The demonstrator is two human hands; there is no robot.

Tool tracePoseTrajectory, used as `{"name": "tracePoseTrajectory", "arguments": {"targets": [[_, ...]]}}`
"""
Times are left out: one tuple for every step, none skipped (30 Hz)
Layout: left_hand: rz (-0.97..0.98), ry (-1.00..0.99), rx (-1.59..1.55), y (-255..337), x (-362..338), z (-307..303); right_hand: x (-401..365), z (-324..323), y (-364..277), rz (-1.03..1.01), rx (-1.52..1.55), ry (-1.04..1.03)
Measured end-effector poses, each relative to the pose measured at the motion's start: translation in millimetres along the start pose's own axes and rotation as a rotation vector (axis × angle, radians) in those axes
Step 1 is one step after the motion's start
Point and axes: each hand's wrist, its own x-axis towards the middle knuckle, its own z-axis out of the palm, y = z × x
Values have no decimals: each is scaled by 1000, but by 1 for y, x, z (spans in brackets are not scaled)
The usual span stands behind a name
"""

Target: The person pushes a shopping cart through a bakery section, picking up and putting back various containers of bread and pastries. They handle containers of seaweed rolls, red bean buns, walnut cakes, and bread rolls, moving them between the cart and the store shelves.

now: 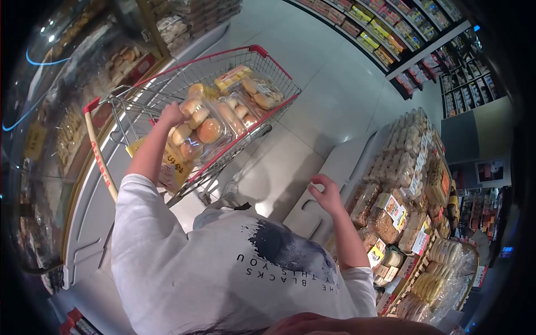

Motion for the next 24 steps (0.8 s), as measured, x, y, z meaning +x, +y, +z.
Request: {"name": "tracePoseTrajectory", "arguments": {"targets": [[-12,-42,28,-12,23,2,15,14,-13,21,44,-25],[-2,-109,-8,-22,44,6,29,27,-25,43,87,-49],[33,-175,-101,-37,66,16,41,40,-36,65,129,-72],[69,-238,-193,-45,80,22,51,55,-39,73,181,-98],[42,-426,-363,-52,96,26,61,72,-35,80,238,-120],[-17,-613,-518,-50,102,20,68,85,-35,91,297,-138],[-36,-652,-612,-51,106,22,72,93,-37,117,288,-143],[-56,-693,-705,-53,108,26,73,100,-40,144,279,-146],[-78,-734,-797,-52,112,29,73,105,-41,172,271,-150],[-127,-854,-750,-44,114,18,73,109,-33,190,287,-155],[-89,-880,-716,-47,123,23,71,112,-24,238,311,-156],[-52,-902,-685,-51,130,26,70,112,-17,282,334,-159],[-17,-923,-654,-53,135,28,69,111,-12,325,359,-164],[21,-951,-599,-54,140,30,67,108,-8,353,392,-161],[58,-975,-544,-49,139,23,67,105,-6,378,427,-160],[95,-994,-488,-43,139,18,68,102,-5,399,463,-158],[148,-997,-461,-42,141,20,70,101,-2,416,514,-155],[200,-996,-432,-40,141,22,72,100,1,431,566,-152],[250,-995,-402,-32,133,15,73,100,1,445,620,-151],[291,-896,-468,-25,119,8,76,100,-1,487,641,-150],[279,-876,-482,-23,116,9,81,98,-8,528,662,-149],[269,-855,-494,-22,114,14,84,97,-12,569,684,-146],[259,-833,-506,-20,110,15,86,97,-8,557,760,-155],[272,-785,-462,-16,105,9,89,99,-1,542,836,-165]]}}
